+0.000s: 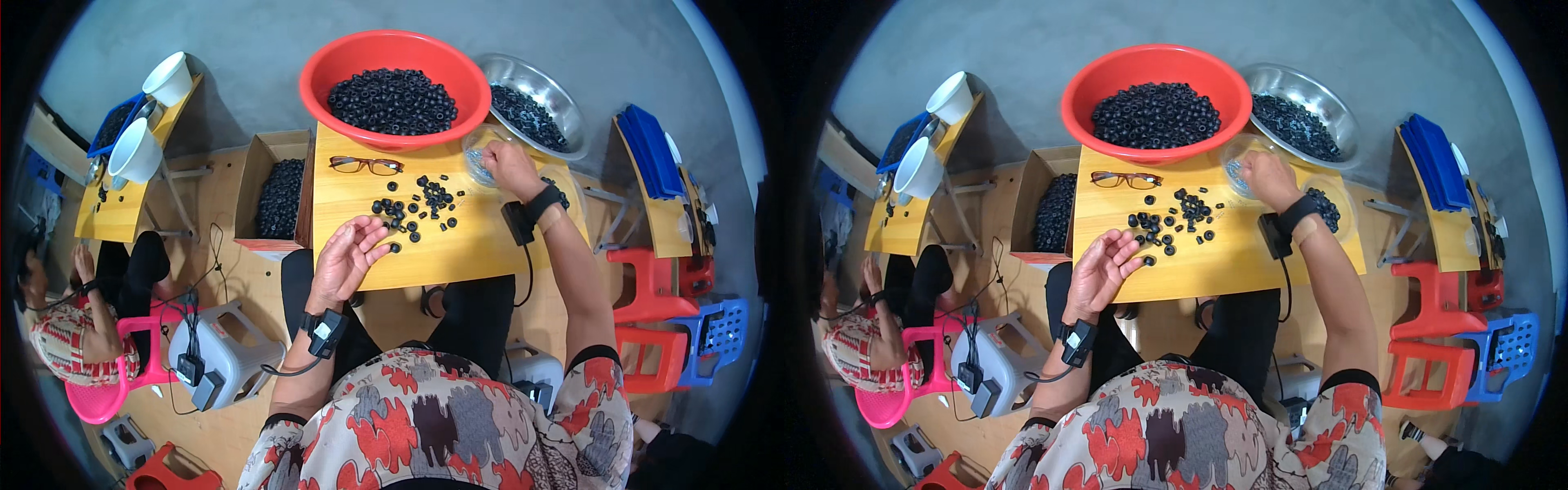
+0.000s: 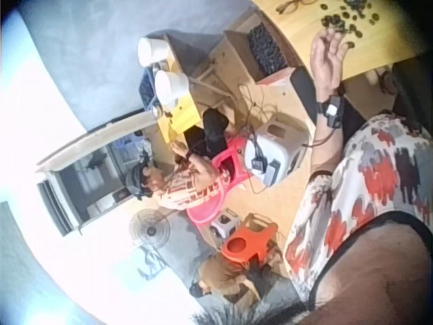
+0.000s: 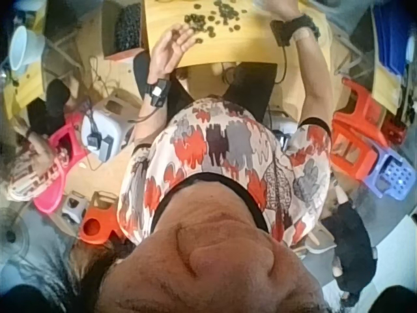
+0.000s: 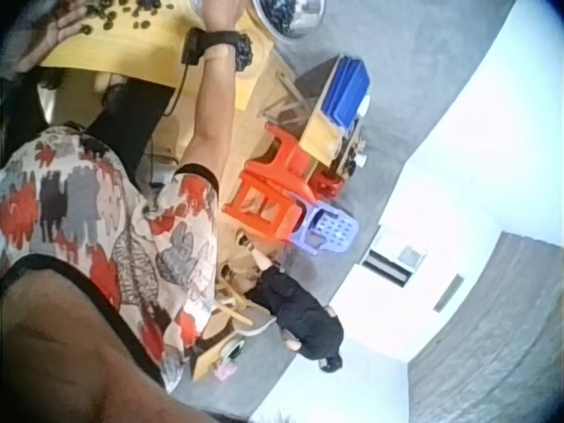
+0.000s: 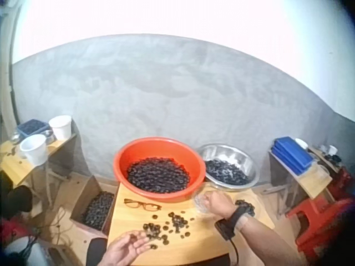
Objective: Manually assembling small black plastic components at a workshop table.
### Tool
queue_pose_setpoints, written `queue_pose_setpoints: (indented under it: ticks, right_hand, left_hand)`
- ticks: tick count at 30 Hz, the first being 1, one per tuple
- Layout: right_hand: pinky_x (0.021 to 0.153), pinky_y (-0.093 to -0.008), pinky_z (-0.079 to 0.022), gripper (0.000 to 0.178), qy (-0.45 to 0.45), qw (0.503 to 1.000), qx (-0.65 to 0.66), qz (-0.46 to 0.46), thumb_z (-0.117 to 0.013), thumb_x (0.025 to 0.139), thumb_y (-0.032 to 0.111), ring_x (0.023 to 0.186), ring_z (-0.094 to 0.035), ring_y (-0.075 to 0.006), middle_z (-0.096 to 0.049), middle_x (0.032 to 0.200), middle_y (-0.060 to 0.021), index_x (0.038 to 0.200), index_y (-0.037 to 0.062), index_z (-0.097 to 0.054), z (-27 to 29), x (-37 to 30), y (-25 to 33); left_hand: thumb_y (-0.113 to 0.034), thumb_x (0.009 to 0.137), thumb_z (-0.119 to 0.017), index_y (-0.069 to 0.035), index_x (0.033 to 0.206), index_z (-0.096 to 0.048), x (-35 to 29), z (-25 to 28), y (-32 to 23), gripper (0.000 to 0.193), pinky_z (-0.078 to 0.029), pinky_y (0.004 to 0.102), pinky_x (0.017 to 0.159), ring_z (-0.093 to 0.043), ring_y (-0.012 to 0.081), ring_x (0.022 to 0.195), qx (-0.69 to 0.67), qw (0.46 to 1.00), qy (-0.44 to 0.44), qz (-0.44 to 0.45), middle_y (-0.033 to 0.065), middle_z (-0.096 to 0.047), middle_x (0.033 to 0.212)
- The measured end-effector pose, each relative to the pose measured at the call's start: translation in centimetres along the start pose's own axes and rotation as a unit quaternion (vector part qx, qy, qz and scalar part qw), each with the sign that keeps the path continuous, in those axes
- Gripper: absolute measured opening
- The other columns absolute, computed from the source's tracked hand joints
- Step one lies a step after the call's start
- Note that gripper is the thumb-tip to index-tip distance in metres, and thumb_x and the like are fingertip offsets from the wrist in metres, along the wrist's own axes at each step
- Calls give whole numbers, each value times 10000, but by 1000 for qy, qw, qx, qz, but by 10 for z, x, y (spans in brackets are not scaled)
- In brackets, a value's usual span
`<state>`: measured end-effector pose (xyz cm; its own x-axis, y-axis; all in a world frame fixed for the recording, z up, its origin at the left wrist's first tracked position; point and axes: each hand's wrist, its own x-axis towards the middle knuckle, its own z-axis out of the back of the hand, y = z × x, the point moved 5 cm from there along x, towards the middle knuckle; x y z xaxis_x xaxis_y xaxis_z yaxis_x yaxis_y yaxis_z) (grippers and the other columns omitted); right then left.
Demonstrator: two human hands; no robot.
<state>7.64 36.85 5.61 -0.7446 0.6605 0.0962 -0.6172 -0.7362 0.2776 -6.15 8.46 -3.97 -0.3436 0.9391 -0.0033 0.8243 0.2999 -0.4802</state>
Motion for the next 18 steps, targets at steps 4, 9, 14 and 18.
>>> queue_pose_setpoints:
  ticks: [4, 9, 14, 18]
  right_hand:
    - [780, -438, -481, 328, 103, 986, -127, -36, -604, 772, 302, 895, -626, -343, -659, 954, -176, 1006, 75, -644, -14, 15, -8]
    - [801, -418, -479, 375, 101, 988, -114, -26, -617, 751, 311, 910, -627, -331, -656, 979, -176, 1048, 82, -624, -32, 20, -15]
    - [783, -400, -488, 321, 62, 998, 10, 27, -649, 718, 204, 878, -635, -325, -657, 949, -178, 1008, 65, -636, -43, 21, -22]
    - [738, -365, -495, 228, 43, 993, 113, 0, -648, 708, 136, 815, -645, -306, -665, 871, -168, 920, 53, -668, -37, 23, -40]
  left_hand:
    - [-245, 968, -447, -27, 1152, -529, 0, 0, 0, 297, -480, 412, 922, -552, 251, 1110, 0, 1000, -3, 2, 135, -565, 1178]
    - [-249, 966, -453, -24, 1153, -530, -1, 1, 0, 303, -482, 410, 920, -554, 251, 1106, -1, 1000, -3, 1, 138, -565, 1176]
    - [-250, 966, -453, -20, 1154, -529, -1, 1, 0, 307, -482, 406, 920, -555, 250, 1104, 1, 1000, -4, 4, 138, -566, 1174]
    - [-248, 966, -452, -22, 1152, -531, 0, -1, 1, 304, -483, 404, 917, -555, 250, 1104, 0, 1000, 0, 5, 137, -567, 1172]
